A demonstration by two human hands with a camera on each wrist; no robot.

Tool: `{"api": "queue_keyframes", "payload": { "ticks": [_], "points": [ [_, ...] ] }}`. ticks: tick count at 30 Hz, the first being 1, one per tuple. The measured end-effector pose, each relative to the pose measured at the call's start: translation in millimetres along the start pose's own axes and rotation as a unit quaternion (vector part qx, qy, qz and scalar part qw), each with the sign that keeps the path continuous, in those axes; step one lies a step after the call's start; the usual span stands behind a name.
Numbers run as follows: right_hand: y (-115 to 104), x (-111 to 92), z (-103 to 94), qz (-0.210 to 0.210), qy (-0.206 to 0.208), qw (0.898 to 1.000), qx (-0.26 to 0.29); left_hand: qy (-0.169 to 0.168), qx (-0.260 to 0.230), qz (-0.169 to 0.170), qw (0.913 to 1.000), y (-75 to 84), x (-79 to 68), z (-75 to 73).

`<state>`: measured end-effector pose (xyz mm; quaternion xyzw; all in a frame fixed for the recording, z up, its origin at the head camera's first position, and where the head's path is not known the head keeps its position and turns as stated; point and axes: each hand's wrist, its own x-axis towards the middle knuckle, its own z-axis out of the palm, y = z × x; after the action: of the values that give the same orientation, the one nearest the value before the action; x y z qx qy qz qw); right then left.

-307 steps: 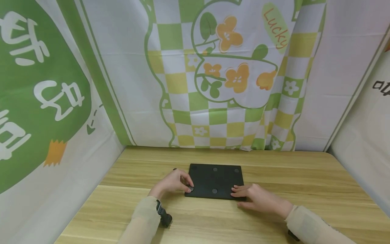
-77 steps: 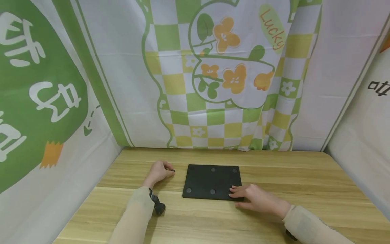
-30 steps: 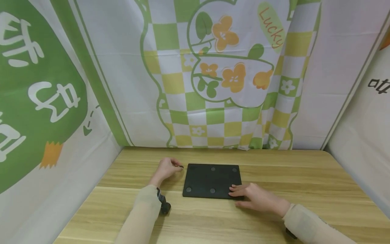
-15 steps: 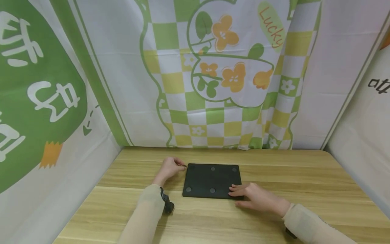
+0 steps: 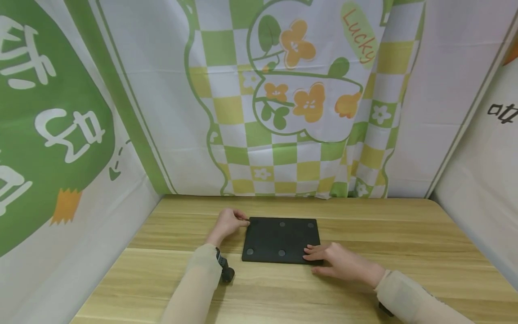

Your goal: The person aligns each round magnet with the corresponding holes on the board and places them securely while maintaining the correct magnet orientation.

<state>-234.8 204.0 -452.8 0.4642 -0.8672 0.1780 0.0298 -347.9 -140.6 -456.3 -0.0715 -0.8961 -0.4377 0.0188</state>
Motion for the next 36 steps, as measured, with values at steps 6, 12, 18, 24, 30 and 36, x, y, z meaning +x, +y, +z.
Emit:
{"api": "queue_keyframes", "payload": {
  "ticks": [6, 12, 18, 24, 30, 36],
  "points": [
    [0, 0, 0.1, -0.001, 0.000, 1.000, 0.002, -0.007, -0.008, -0.012, 0.9999, 1.6, 0.6, 2.3],
    [2, 0, 1.0, 0.000, 0.003, 1.000, 0.000, -0.009, -0.016, -0.018, 0.9997, 4.6, 0.9, 5.1],
    [3, -1, 1.6, -0.013, 0.013, 1.000, -0.006, -0.014, -0.023, -0.028, 0.9992, 5.6, 3.8, 9.3],
    [2, -1, 0.8, -0.014, 0.014, 1.000, -0.004, -0.009, -0.022, -0.024, 0.9994, 3.9, 6.4, 15.1],
    [2, 0, 0.7, -0.010, 0.010, 1.000, 0.000, 0.000, -0.020, -0.014, 0.9997, 5.5, 6.9, 19.3],
    [1, 0, 0.4, -0.007, 0.005, 1.000, -0.001, 0.003, -0.013, -0.014, 0.9998, 7.8, 6.4, 20.2]
  ]
}}
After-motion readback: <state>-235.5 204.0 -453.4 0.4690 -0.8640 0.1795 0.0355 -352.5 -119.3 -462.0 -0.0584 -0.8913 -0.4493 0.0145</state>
